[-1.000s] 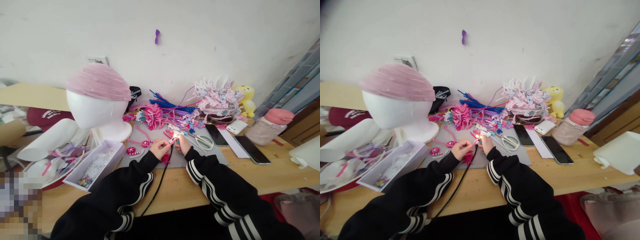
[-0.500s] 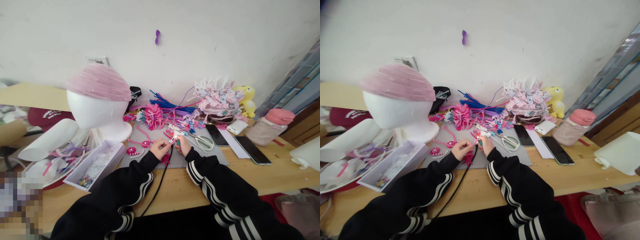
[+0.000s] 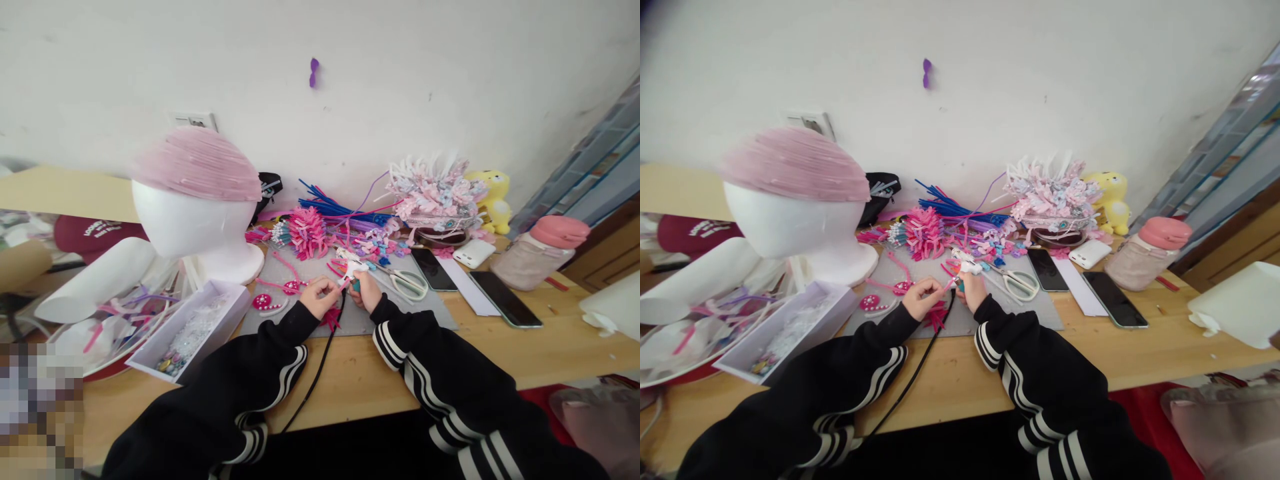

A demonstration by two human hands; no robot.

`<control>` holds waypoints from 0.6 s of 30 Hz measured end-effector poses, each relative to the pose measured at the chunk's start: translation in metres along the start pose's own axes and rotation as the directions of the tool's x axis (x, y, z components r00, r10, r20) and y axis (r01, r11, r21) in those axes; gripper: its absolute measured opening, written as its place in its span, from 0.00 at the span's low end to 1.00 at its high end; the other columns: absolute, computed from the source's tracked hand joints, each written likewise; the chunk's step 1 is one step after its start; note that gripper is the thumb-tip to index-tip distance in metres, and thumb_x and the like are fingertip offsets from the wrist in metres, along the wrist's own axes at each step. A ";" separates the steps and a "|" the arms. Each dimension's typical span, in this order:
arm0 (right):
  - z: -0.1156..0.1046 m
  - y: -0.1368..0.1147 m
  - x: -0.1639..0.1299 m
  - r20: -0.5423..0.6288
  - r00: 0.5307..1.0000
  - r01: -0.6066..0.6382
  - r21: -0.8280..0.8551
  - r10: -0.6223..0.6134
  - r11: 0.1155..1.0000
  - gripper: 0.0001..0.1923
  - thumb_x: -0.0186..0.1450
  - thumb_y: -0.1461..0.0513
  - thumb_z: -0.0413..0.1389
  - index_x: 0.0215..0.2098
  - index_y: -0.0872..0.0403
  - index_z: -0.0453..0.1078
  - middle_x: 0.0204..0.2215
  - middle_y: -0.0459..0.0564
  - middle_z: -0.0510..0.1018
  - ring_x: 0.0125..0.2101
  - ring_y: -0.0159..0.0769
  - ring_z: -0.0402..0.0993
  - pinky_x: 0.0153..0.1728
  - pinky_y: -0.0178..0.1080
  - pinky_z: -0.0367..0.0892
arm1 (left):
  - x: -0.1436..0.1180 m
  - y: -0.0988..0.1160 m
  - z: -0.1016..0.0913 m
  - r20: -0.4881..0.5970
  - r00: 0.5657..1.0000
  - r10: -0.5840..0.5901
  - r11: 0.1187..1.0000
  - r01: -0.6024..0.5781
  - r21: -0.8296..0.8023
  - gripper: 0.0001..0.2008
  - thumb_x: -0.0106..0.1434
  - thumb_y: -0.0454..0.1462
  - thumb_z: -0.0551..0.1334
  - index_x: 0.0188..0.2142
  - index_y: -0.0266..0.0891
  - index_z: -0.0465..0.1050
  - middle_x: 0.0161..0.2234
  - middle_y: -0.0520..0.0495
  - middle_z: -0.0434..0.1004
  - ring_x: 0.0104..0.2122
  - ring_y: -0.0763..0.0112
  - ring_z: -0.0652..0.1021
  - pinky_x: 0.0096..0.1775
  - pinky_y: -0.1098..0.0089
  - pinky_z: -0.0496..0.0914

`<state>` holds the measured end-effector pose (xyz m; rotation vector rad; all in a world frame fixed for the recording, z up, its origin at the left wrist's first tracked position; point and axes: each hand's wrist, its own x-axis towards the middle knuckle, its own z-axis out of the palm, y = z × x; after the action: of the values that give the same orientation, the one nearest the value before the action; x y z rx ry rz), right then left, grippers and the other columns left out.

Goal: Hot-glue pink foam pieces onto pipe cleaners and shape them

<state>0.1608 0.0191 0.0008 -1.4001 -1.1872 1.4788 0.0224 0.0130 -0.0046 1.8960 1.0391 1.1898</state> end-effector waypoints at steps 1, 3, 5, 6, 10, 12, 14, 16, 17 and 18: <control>0.000 0.000 0.000 -0.001 1.000 0.003 -0.003 -0.003 1.000 0.28 0.57 0.43 0.37 0.08 0.51 0.45 0.04 0.41 0.45 0.07 0.22 0.39 0.09 0.31 0.35 | 0.000 0.000 0.000 0.000 1.000 0.001 1.000 -0.001 -0.004 0.09 0.51 0.36 0.56 0.17 0.37 0.64 0.19 0.52 0.63 0.22 0.76 0.65 0.28 0.72 0.62; 0.000 0.000 -0.001 0.004 1.000 0.000 -0.008 0.000 1.000 0.28 0.58 0.45 0.37 0.07 0.51 0.45 0.04 0.41 0.45 0.07 0.22 0.39 0.09 0.30 0.34 | 0.000 -0.001 0.000 -0.002 1.000 0.001 1.000 -0.001 -0.006 0.09 0.51 0.36 0.56 0.17 0.37 0.64 0.19 0.52 0.63 0.22 0.76 0.65 0.28 0.72 0.62; 0.001 -0.001 -0.001 0.006 1.000 -0.011 -0.005 0.011 1.000 0.28 0.59 0.46 0.36 0.07 0.51 0.45 0.03 0.41 0.45 0.06 0.22 0.38 0.09 0.30 0.33 | -0.001 0.000 0.000 -0.002 1.000 -0.002 1.000 0.002 -0.008 0.09 0.51 0.36 0.56 0.17 0.37 0.64 0.19 0.53 0.63 0.22 0.77 0.65 0.29 0.72 0.62; 0.001 -0.001 -0.002 0.007 1.000 -0.014 0.000 0.014 1.000 0.28 0.59 0.47 0.36 0.07 0.52 0.45 0.03 0.41 0.44 0.06 0.22 0.38 0.09 0.30 0.33 | -0.001 0.000 0.000 -0.001 1.000 -0.003 1.000 0.003 -0.011 0.09 0.51 0.36 0.56 0.17 0.37 0.64 0.18 0.53 0.63 0.22 0.77 0.65 0.29 0.72 0.62; 0.000 -0.002 -0.002 0.019 0.999 -0.038 0.011 0.038 0.999 0.28 0.60 0.49 0.36 0.07 0.52 0.46 0.03 0.41 0.44 0.07 0.22 0.38 0.09 0.30 0.34 | -0.001 0.001 0.000 -0.003 1.000 -0.003 1.000 0.003 -0.021 0.09 0.50 0.35 0.56 0.17 0.36 0.64 0.18 0.53 0.63 0.22 0.77 0.65 0.29 0.72 0.62; 0.000 -0.002 -0.001 0.024 0.998 -0.055 0.021 0.054 0.998 0.27 0.60 0.49 0.36 0.07 0.51 0.46 0.03 0.42 0.44 0.07 0.23 0.38 0.09 0.30 0.34 | 0.000 0.001 0.000 -0.003 1.000 -0.007 1.000 0.007 -0.019 0.08 0.50 0.35 0.56 0.16 0.36 0.64 0.19 0.52 0.63 0.22 0.77 0.65 0.29 0.72 0.62; -0.001 -0.002 0.000 0.022 0.997 -0.071 0.036 0.070 0.997 0.27 0.60 0.49 0.36 0.08 0.51 0.47 0.03 0.42 0.44 0.07 0.23 0.38 0.08 0.30 0.35 | 0.000 0.001 0.000 -0.002 1.000 -0.012 1.000 0.012 -0.022 0.08 0.50 0.35 0.56 0.17 0.36 0.64 0.18 0.52 0.62 0.22 0.76 0.65 0.29 0.72 0.62; -0.001 -0.002 0.001 0.017 0.996 -0.084 0.055 0.083 0.995 0.26 0.60 0.49 0.37 0.08 0.51 0.47 0.03 0.41 0.44 0.06 0.23 0.38 0.08 0.30 0.35 | 0.000 0.000 0.000 -0.003 1.000 -0.015 1.000 0.015 -0.028 0.09 0.50 0.35 0.56 0.17 0.36 0.64 0.18 0.53 0.62 0.22 0.76 0.65 0.29 0.72 0.61; 0.000 -0.002 0.001 0.020 0.996 -0.089 0.065 0.088 0.994 0.26 0.60 0.48 0.37 0.08 0.51 0.47 0.03 0.41 0.44 0.06 0.23 0.38 0.07 0.29 0.35 | 0.000 0.000 0.000 -0.003 1.000 -0.015 0.999 0.015 -0.030 0.09 0.50 0.36 0.56 0.17 0.36 0.64 0.18 0.53 0.62 0.22 0.76 0.65 0.29 0.72 0.61; 0.000 -0.002 0.002 0.030 0.995 -0.102 0.074 0.100 0.992 0.27 0.59 0.48 0.36 0.08 0.51 0.47 0.02 0.41 0.44 0.06 0.22 0.38 0.07 0.29 0.34 | 0.000 0.000 0.000 -0.001 1.000 -0.014 0.999 0.014 -0.030 0.09 0.51 0.36 0.56 0.17 0.36 0.63 0.18 0.53 0.62 0.22 0.76 0.65 0.28 0.72 0.61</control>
<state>0.1609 0.0213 0.0018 -1.4115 -1.0794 1.5996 0.0226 0.0126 -0.0049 1.8618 1.0284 1.1927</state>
